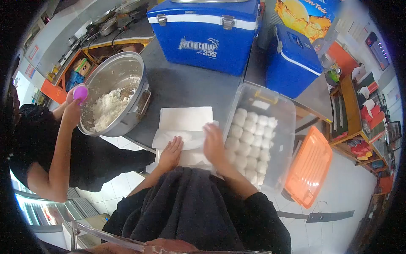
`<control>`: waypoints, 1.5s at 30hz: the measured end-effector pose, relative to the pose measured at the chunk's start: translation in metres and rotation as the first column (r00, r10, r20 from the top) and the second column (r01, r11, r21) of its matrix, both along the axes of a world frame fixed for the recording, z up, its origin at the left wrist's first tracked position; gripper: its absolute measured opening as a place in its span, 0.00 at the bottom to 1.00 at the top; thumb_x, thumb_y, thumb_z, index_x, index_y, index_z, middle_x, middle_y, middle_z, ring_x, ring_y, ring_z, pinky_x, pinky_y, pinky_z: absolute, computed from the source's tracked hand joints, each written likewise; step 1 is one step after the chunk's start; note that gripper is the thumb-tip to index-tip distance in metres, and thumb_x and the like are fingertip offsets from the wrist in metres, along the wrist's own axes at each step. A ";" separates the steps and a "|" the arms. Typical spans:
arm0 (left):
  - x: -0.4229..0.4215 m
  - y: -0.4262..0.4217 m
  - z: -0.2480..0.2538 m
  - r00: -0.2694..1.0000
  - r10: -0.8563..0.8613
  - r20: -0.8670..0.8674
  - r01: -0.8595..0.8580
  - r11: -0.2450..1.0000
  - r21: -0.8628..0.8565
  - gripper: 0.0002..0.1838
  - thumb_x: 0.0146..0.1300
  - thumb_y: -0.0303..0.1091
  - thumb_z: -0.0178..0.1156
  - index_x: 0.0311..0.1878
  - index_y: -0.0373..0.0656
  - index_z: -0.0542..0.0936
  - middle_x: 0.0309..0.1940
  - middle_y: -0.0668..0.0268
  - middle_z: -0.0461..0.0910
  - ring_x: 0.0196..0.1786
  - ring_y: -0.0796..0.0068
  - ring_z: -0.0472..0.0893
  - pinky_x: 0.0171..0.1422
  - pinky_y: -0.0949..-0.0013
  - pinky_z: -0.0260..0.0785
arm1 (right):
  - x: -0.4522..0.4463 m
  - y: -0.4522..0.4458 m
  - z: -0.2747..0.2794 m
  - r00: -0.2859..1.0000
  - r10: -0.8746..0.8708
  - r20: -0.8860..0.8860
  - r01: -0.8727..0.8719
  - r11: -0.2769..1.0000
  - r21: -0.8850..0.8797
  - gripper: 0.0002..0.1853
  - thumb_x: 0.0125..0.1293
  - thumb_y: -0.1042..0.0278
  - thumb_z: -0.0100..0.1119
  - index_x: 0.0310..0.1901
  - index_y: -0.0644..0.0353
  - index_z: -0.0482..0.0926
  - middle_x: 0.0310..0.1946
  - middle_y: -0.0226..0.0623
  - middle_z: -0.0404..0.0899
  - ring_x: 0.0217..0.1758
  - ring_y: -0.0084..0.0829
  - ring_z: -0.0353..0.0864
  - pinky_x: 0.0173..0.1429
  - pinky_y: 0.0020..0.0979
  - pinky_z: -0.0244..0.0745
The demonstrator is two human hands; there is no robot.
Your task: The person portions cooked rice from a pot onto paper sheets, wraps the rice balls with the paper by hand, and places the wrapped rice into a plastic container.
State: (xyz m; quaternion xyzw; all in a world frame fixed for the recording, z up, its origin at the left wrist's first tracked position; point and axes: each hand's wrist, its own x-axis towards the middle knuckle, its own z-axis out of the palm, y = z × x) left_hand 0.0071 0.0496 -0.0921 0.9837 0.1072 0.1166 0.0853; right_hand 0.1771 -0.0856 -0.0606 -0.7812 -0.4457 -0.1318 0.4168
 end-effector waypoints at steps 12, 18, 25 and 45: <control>-0.022 0.029 -0.031 0.975 0.072 0.212 -0.058 0.996 -0.072 0.21 0.56 0.30 0.54 0.54 0.36 0.70 0.57 0.52 0.68 0.60 0.57 0.68 0.63 0.58 0.60 | -0.020 0.007 -0.039 0.896 0.416 -0.155 -0.442 0.869 -0.222 0.13 0.53 0.72 0.55 0.41 0.66 0.73 0.47 0.44 0.69 0.51 0.43 0.69 0.53 0.36 0.68; -0.006 0.072 0.004 0.999 0.040 -0.032 -0.052 0.824 -0.564 0.09 0.51 0.29 0.59 0.37 0.43 0.81 0.38 0.60 0.81 0.42 0.62 0.79 0.46 0.64 0.70 | 0.005 0.020 -0.060 0.898 0.377 -0.227 -0.420 0.887 -0.192 0.10 0.56 0.72 0.53 0.39 0.63 0.72 0.36 0.43 0.76 0.43 0.45 0.74 0.48 0.38 0.70; 0.047 0.087 0.012 0.944 0.098 -0.315 -0.262 0.801 -0.538 0.09 0.46 0.31 0.64 0.31 0.37 0.80 0.30 0.58 0.80 0.40 0.58 0.79 0.45 0.63 0.70 | 0.001 0.067 -0.023 0.966 0.007 -0.259 -0.177 0.748 -0.639 0.09 0.54 0.68 0.56 0.36 0.62 0.72 0.32 0.45 0.76 0.39 0.44 0.76 0.40 0.43 0.69; 0.031 0.021 -0.017 0.784 0.467 0.408 -0.186 0.804 -0.564 0.05 0.46 0.19 0.58 0.29 0.37 0.79 0.25 0.59 0.76 0.31 0.60 0.76 0.35 0.65 0.67 | -0.020 0.018 -0.047 0.970 0.193 -0.148 -0.234 0.907 -0.351 0.13 0.60 0.71 0.46 0.41 0.73 0.73 0.46 0.48 0.70 0.50 0.41 0.67 0.54 0.35 0.65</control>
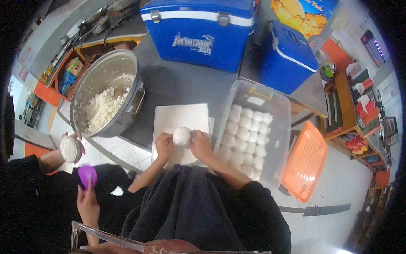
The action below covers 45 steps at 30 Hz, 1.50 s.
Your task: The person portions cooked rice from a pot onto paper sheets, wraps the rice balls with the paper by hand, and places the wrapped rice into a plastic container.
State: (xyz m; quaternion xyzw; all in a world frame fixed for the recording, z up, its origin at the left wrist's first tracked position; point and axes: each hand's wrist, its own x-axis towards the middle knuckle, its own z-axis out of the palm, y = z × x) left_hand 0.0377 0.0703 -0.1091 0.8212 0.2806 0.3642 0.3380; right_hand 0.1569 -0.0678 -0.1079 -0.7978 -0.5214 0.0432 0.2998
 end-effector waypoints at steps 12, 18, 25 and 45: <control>0.027 -0.083 0.094 0.975 -0.159 0.154 0.169 0.984 -0.053 0.10 0.54 0.15 0.53 0.39 0.37 0.76 0.34 0.60 0.74 0.34 0.70 0.76 0.38 0.75 0.68 | -0.010 -0.046 0.077 -0.182 0.466 -0.866 0.502 0.801 0.326 0.24 0.68 0.57 0.44 0.58 0.67 0.62 0.53 0.41 0.68 0.57 0.30 0.66 0.62 0.34 0.61; 0.030 -0.096 0.077 0.890 -0.391 0.234 0.420 0.903 -0.093 0.13 0.53 0.13 0.51 0.40 0.40 0.76 0.39 0.59 0.75 0.44 0.66 0.76 0.55 0.64 0.66 | -0.004 -0.085 0.080 -0.518 0.471 -0.714 0.533 0.831 0.161 0.25 0.68 0.53 0.41 0.61 0.60 0.58 0.59 0.39 0.62 0.63 0.35 0.61 0.67 0.42 0.53; 0.015 -0.090 0.083 0.761 -0.647 -0.043 0.638 0.759 -0.128 0.13 0.51 0.16 0.53 0.40 0.42 0.78 0.38 0.61 0.78 0.44 0.61 0.77 0.58 0.58 0.63 | 0.115 -0.189 -0.007 0.608 -0.571 -0.551 0.580 0.794 -0.183 0.39 0.45 0.49 0.69 0.53 0.69 0.66 0.50 0.48 0.71 0.53 0.39 0.71 0.55 0.32 0.66; 0.007 -0.016 0.095 0.528 -0.709 -0.468 0.776 0.626 -0.073 0.19 0.51 0.25 0.60 0.48 0.42 0.72 0.47 0.51 0.67 0.52 0.56 0.70 0.52 0.63 0.66 | 0.143 -0.220 -0.109 0.579 -0.644 -0.499 0.014 0.620 -0.784 0.26 0.62 0.60 0.48 0.62 0.56 0.61 0.59 0.48 0.60 0.61 0.45 0.63 0.53 0.49 0.70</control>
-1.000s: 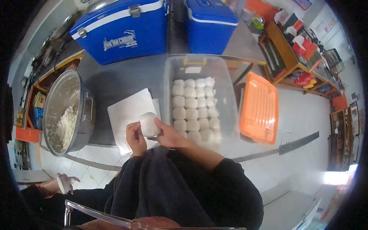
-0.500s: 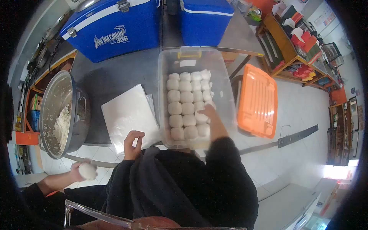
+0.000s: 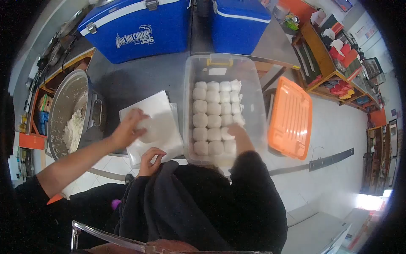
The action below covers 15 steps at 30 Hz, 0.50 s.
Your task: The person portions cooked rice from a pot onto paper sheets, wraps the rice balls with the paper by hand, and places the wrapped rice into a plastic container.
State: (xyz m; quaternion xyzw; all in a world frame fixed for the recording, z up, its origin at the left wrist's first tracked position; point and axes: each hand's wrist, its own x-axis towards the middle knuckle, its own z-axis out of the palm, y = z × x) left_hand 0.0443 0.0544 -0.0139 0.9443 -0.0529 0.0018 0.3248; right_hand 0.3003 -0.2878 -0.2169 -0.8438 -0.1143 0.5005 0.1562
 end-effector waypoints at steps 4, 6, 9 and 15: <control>-0.032 -0.051 -0.018 0.942 0.330 0.055 -0.281 0.871 -0.403 0.05 0.49 0.24 0.60 0.32 0.40 0.79 0.28 0.61 0.77 0.36 0.59 0.77 0.43 0.66 0.69 | 0.007 0.012 -0.036 0.780 0.588 0.212 -0.492 0.787 -0.373 0.23 0.58 0.62 0.48 0.58 0.50 0.68 0.58 0.48 0.62 0.64 0.52 0.56 0.52 0.51 0.68; -0.037 -0.043 -0.023 0.935 0.352 0.054 -0.324 0.904 -0.278 0.06 0.49 0.24 0.60 0.32 0.40 0.78 0.31 0.61 0.76 0.38 0.60 0.77 0.44 0.65 0.69 | 0.008 0.024 -0.040 0.715 0.669 0.204 -0.535 0.711 -0.456 0.21 0.57 0.63 0.48 0.55 0.49 0.71 0.57 0.48 0.64 0.64 0.53 0.55 0.52 0.51 0.68; -0.054 -0.025 -0.047 0.906 0.421 0.039 -0.421 0.907 -0.027 0.09 0.48 0.26 0.61 0.35 0.41 0.77 0.37 0.61 0.76 0.43 0.60 0.75 0.46 0.62 0.68 | -0.008 0.059 0.022 0.661 0.012 0.751 -0.129 0.987 0.099 0.11 0.58 0.65 0.51 0.38 0.59 0.79 0.36 0.41 0.77 0.42 0.37 0.76 0.43 0.37 0.73; -0.077 -0.003 -0.074 0.921 0.379 0.093 -0.388 0.914 0.119 0.15 0.46 0.31 0.63 0.39 0.41 0.75 0.46 0.62 0.74 0.50 0.60 0.72 0.53 0.60 0.65 | -0.123 0.160 0.134 0.799 0.063 0.598 -0.569 0.404 0.717 0.09 0.52 0.68 0.61 0.35 0.60 0.78 0.34 0.36 0.76 0.41 0.37 0.74 0.43 0.32 0.71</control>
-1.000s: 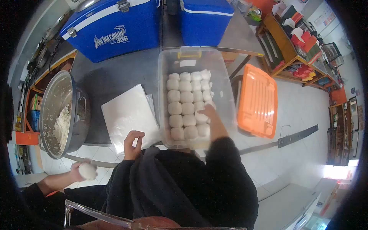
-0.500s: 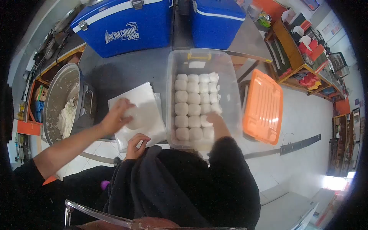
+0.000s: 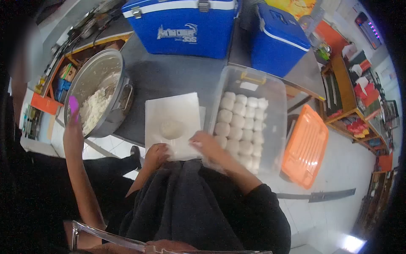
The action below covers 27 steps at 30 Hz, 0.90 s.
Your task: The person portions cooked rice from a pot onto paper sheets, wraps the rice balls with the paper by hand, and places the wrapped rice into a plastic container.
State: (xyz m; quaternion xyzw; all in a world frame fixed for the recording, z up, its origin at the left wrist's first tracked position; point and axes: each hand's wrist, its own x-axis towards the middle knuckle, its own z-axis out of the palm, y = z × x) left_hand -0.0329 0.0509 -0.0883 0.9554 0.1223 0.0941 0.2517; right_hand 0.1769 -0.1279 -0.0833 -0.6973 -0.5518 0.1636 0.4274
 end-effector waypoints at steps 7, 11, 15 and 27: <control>-0.003 0.022 0.000 0.968 -0.233 -0.097 0.239 0.970 0.053 0.12 0.52 0.31 0.58 0.40 0.40 0.77 0.49 0.60 0.74 0.51 0.59 0.73 0.53 0.64 0.67 | -0.033 0.036 0.002 0.809 0.439 0.391 -0.317 0.886 -0.339 0.13 0.47 0.64 0.63 0.34 0.60 0.76 0.37 0.33 0.73 0.44 0.35 0.71 0.46 0.33 0.70; -0.002 0.017 0.000 0.984 -0.171 -0.039 0.173 0.984 0.037 0.09 0.53 0.30 0.57 0.37 0.38 0.78 0.44 0.59 0.77 0.48 0.59 0.75 0.51 0.64 0.69 | -0.036 0.037 -0.011 0.741 0.473 0.476 -0.304 0.869 -0.391 0.08 0.48 0.67 0.59 0.30 0.59 0.75 0.32 0.34 0.74 0.42 0.36 0.73 0.41 0.36 0.71; 0.000 0.016 -0.007 1.000 0.019 -0.001 -0.019 0.994 -0.103 0.06 0.52 0.30 0.58 0.31 0.37 0.79 0.35 0.59 0.79 0.42 0.60 0.77 0.48 0.64 0.70 | -0.033 0.039 -0.013 0.815 0.364 0.451 -0.216 0.913 -0.346 0.05 0.50 0.68 0.57 0.28 0.59 0.76 0.28 0.36 0.75 0.38 0.37 0.75 0.38 0.37 0.72; 0.007 0.029 0.026 0.964 0.244 -0.105 -0.264 0.923 -0.280 0.08 0.50 0.33 0.62 0.29 0.38 0.81 0.30 0.57 0.79 0.36 0.59 0.78 0.42 0.64 0.69 | -0.014 0.052 0.008 0.989 0.118 -0.092 -0.136 0.966 -0.219 0.08 0.51 0.65 0.60 0.26 0.60 0.77 0.27 0.41 0.77 0.34 0.41 0.76 0.38 0.39 0.70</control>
